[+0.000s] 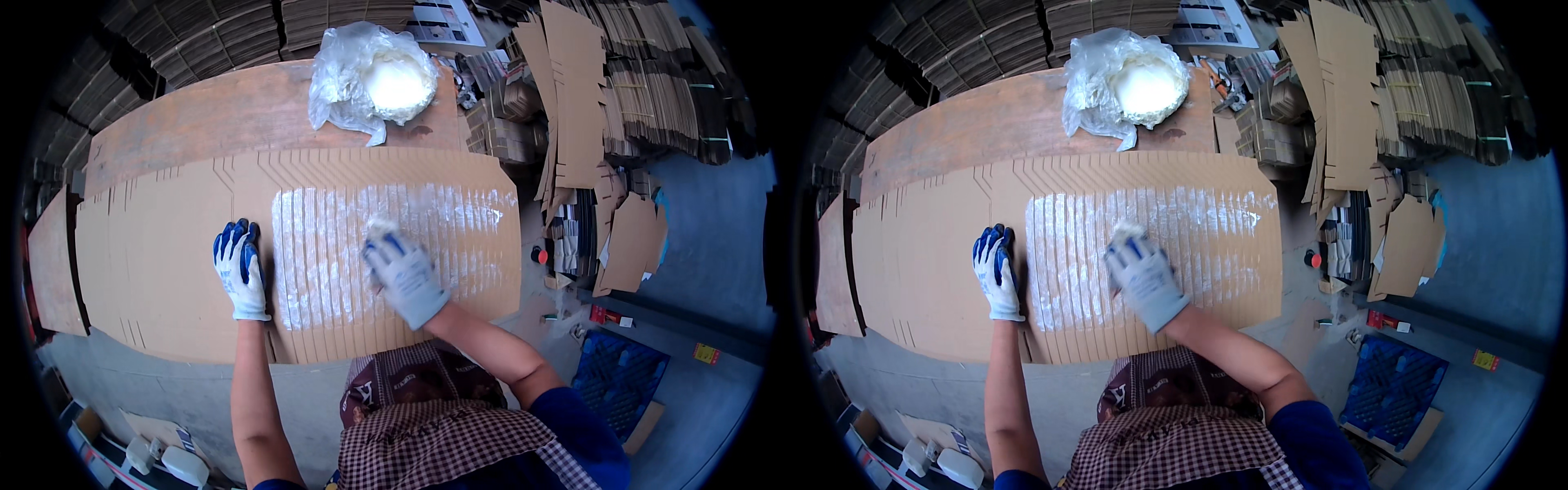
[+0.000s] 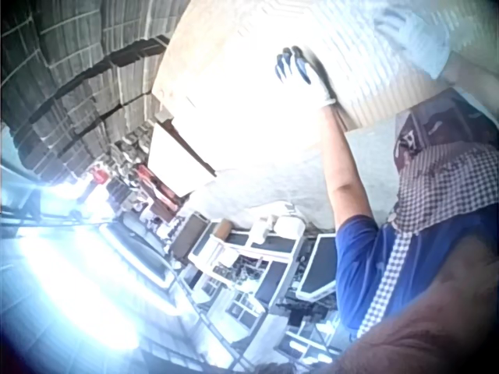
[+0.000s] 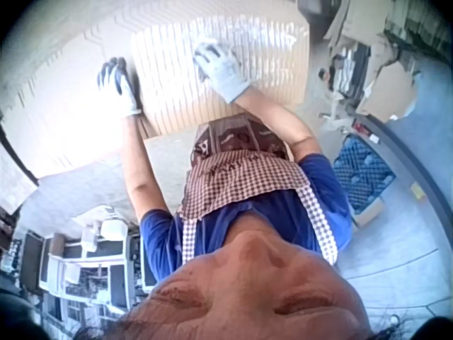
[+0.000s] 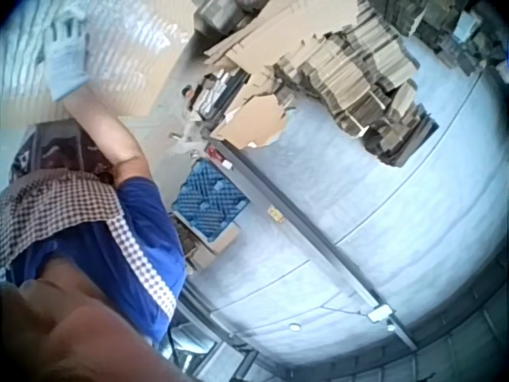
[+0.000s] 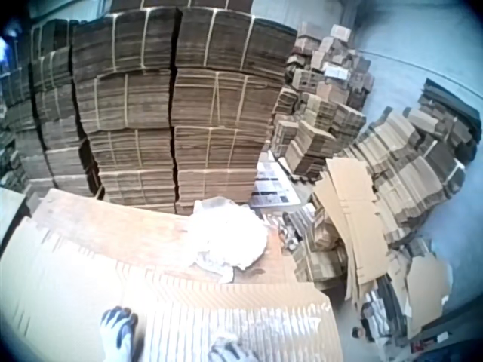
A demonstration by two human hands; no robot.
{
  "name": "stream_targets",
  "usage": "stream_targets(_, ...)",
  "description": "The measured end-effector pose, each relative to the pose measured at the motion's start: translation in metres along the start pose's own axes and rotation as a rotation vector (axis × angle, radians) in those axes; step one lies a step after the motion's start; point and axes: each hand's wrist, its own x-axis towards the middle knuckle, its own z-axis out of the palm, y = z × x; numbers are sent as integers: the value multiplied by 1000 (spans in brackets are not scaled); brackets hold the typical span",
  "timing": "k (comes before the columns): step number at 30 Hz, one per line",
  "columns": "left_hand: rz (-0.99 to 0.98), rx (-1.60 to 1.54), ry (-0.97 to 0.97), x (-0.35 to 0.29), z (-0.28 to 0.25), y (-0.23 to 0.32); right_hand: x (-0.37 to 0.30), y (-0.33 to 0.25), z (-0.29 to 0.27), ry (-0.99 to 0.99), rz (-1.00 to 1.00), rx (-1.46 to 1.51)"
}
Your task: The person applies white adhesive to a flat cardboard sheet using a cloth, then places a printed cardboard panel onto the adhesive and presses it down. The person repeats this process with additional printed panels, aligning and smoothing each one.
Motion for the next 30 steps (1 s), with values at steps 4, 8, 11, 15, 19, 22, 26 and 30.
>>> stream_targets(4, 14, -9, -12, 3, -1, 0, 2, 11, 24, -17, 88, 0)
stream_targets(8, 4, -7, -5, 0, 0, -3, 9, 35, 5, 16, 278, -21)
stream_targets(11, 16, -12, -10, 0, 1, -3, -8, 4, 5, 25, 99, 9)
stream_targets(15, 25, -8, -19, 1, 1, -4, -6, 1, 19, 104, 77, -11)
stream_targets(19, -7, -29, -43, -1, 1, -2, -7, 74, 2, 56, 458, 70)
stream_targets(22, -5, -47, -39, 2, 0, 2, -20, 73, -3, 30, 488, 105)
stream_targets(26, -13, 7, -78, 1, 0, 1, -29, 60, 3, 116, 355, 116)
stream_targets(30, -17, 30, -94, -1, 0, 2, -44, 119, 3, 71, 683, 169)
